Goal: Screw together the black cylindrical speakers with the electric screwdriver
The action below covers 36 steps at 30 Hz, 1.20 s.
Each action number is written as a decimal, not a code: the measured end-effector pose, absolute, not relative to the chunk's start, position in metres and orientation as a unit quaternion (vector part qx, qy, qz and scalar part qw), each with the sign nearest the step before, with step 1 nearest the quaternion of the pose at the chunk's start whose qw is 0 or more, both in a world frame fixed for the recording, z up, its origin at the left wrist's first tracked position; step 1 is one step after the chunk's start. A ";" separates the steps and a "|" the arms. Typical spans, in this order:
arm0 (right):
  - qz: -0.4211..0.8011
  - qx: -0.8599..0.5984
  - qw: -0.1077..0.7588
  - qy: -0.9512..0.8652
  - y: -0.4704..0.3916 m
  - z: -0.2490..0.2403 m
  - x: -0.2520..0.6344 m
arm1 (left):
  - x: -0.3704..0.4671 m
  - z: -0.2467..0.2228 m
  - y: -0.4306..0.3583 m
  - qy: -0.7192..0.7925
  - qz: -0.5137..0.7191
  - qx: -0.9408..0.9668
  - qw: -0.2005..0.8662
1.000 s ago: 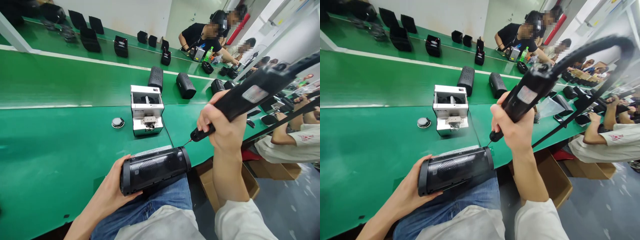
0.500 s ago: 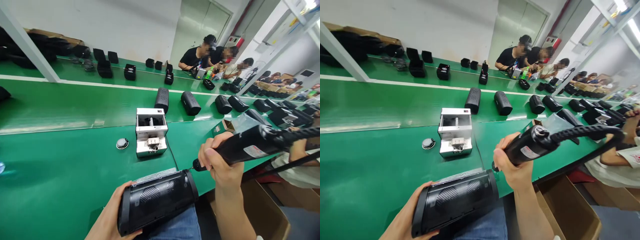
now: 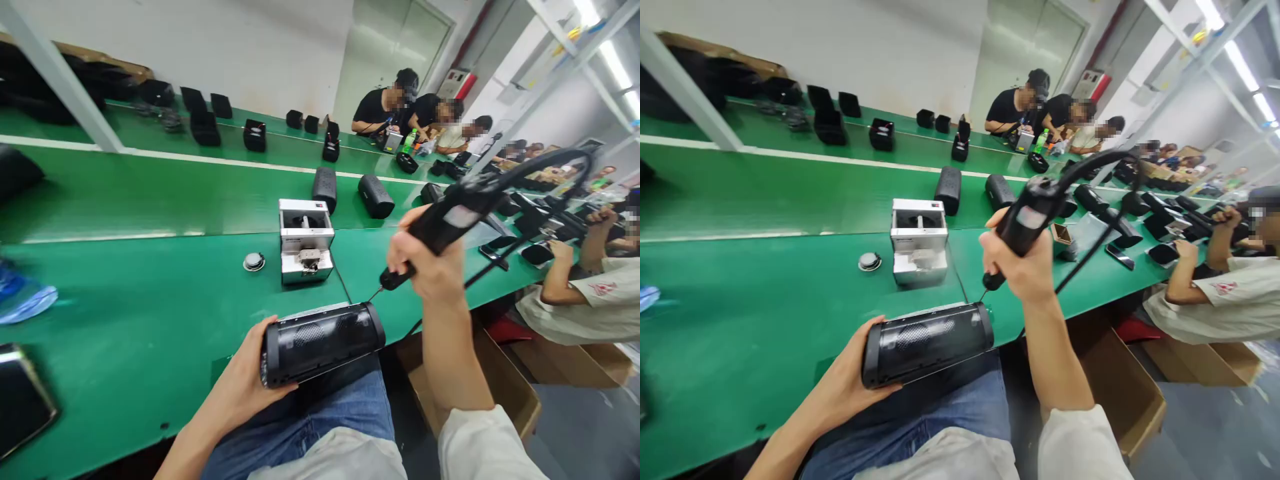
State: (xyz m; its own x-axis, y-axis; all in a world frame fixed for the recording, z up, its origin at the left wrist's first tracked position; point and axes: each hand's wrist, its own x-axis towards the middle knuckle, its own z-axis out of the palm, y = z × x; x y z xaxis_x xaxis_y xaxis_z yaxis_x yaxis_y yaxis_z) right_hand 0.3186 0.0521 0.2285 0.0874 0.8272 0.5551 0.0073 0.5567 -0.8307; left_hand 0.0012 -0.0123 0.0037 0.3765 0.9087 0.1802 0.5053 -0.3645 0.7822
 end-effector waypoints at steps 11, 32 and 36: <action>0.200 -0.276 0.728 -0.595 0.122 0.245 0.222 | 0.003 0.013 -0.016 0.457 0.311 0.756 0.351; 0.292 -0.281 0.704 -0.583 0.064 0.258 0.218 | 0.005 0.015 -0.013 0.411 0.333 0.780 0.334; 0.308 -0.316 0.642 -0.627 -0.009 0.289 0.213 | 0.004 0.014 -0.013 0.398 0.339 0.785 0.332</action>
State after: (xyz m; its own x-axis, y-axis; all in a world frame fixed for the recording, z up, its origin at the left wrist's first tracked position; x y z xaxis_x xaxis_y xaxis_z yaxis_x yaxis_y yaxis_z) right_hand 0.2126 -0.0091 0.2890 0.0234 0.7919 0.6102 0.0009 0.6104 -0.7921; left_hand 0.0042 -0.0127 0.0141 0.4532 0.8497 0.2694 0.3996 -0.4638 0.7907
